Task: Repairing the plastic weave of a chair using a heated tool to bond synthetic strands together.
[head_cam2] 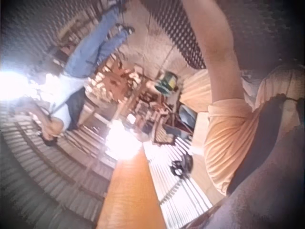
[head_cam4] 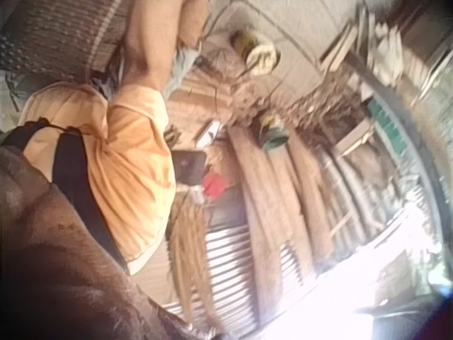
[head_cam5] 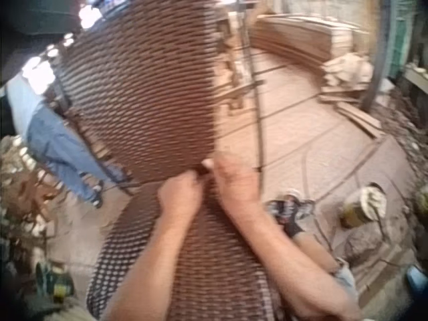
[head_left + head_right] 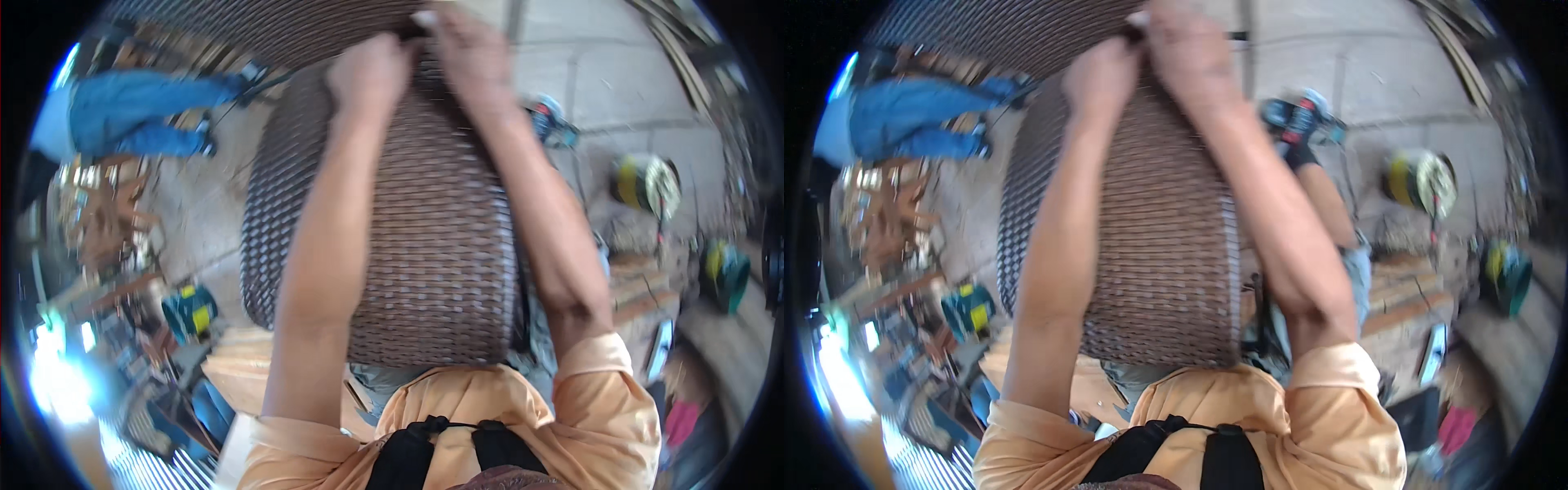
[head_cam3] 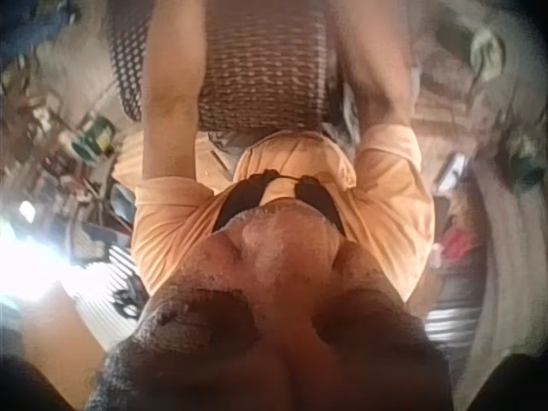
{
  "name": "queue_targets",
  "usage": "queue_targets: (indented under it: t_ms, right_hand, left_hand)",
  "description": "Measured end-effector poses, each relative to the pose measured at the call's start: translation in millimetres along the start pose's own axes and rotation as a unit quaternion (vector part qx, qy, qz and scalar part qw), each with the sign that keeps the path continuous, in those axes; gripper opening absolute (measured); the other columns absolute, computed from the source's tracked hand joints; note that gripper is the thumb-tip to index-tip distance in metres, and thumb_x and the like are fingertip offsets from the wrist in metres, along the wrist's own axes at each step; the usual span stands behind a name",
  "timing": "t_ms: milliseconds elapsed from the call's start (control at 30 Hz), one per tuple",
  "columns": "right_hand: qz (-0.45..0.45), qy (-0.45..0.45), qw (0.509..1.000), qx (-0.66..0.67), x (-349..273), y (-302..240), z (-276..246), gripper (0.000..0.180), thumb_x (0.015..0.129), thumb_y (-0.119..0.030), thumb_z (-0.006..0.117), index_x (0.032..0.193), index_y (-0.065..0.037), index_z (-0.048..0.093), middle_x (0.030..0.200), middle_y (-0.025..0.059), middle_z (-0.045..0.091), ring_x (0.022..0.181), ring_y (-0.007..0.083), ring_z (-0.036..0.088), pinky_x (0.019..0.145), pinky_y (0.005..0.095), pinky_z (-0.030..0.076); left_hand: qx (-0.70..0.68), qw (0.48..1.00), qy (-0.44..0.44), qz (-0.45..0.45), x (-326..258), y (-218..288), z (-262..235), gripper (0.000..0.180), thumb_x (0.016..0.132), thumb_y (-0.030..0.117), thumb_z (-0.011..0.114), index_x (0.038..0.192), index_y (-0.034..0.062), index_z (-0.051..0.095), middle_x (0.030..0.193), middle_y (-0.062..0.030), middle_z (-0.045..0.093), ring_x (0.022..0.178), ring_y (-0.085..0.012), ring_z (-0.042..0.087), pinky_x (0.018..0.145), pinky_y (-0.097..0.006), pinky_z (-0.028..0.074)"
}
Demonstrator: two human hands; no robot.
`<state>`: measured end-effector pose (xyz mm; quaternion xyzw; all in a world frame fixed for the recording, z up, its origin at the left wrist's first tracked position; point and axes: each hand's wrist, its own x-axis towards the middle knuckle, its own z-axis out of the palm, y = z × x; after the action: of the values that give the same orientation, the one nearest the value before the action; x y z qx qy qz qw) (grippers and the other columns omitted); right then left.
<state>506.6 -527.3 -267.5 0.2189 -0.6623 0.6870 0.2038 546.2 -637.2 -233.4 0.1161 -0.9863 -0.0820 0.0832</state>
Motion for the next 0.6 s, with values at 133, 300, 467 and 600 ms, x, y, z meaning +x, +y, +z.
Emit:
queue_targets:
  t_ms: [133,300,467,600]
  right_hand:
    - [-0.075,0.034,0.979,-0.185,-26,-61,-56,0.036,0.080,-0.004,0.061,0.115,-0.002,0.054,0.095,0.0187,0.056,0.087,0.0365,0.056,0.076,0.0421,0.048]
    - [0.108,-0.011,0.972,-0.210,-144,-112,-174,0.024,0.085,-0.006,0.060,0.109,-0.003,0.057,0.090,0.0131,0.060,0.083,0.0309,0.059,0.071,0.0378,0.048]
    - [0.203,0.045,0.925,-0.318,-272,-168,-253,0.017,0.084,-0.006,0.058,0.101,-0.003,0.059,0.086,0.0158,0.059,0.087,0.0341,0.057,0.077,0.0406,0.046]
    - [0.242,0.027,0.905,-0.349,-309,-174,-260,0.017,0.083,-0.006,0.059,0.099,-0.002,0.059,0.089,0.0144,0.059,0.090,0.0336,0.055,0.081,0.0407,0.044]
  left_hand:
    - [-0.003,1.000,-0.005,-0.015,6,-31,8,0.050,0.088,0.058,0.047,0.093,0.0127,0.067,0.094,-0.0155,0.067,0.090,-0.0396,0.061,0.075,-0.048,0.048]
    - [0.050,0.998,-0.029,0.009,9,-35,-3,0.050,0.090,0.054,0.046,0.097,0.0079,0.064,0.099,-0.0179,0.065,0.093,-0.0408,0.060,0.078,-0.048,0.045]
    - [0.012,0.995,-0.012,0.101,-13,-29,-1,0.036,0.092,0.036,0.053,0.097,0.0005,0.062,0.101,-0.0202,0.064,0.093,-0.0365,0.060,0.080,-0.043,0.046]
    - [-0.254,0.952,-0.084,0.147,-93,24,-44,0.035,0.094,0.022,0.054,0.113,-0.0066,0.057,0.107,-0.0129,0.062,0.098,-0.0237,0.061,0.091,-0.032,0.044]
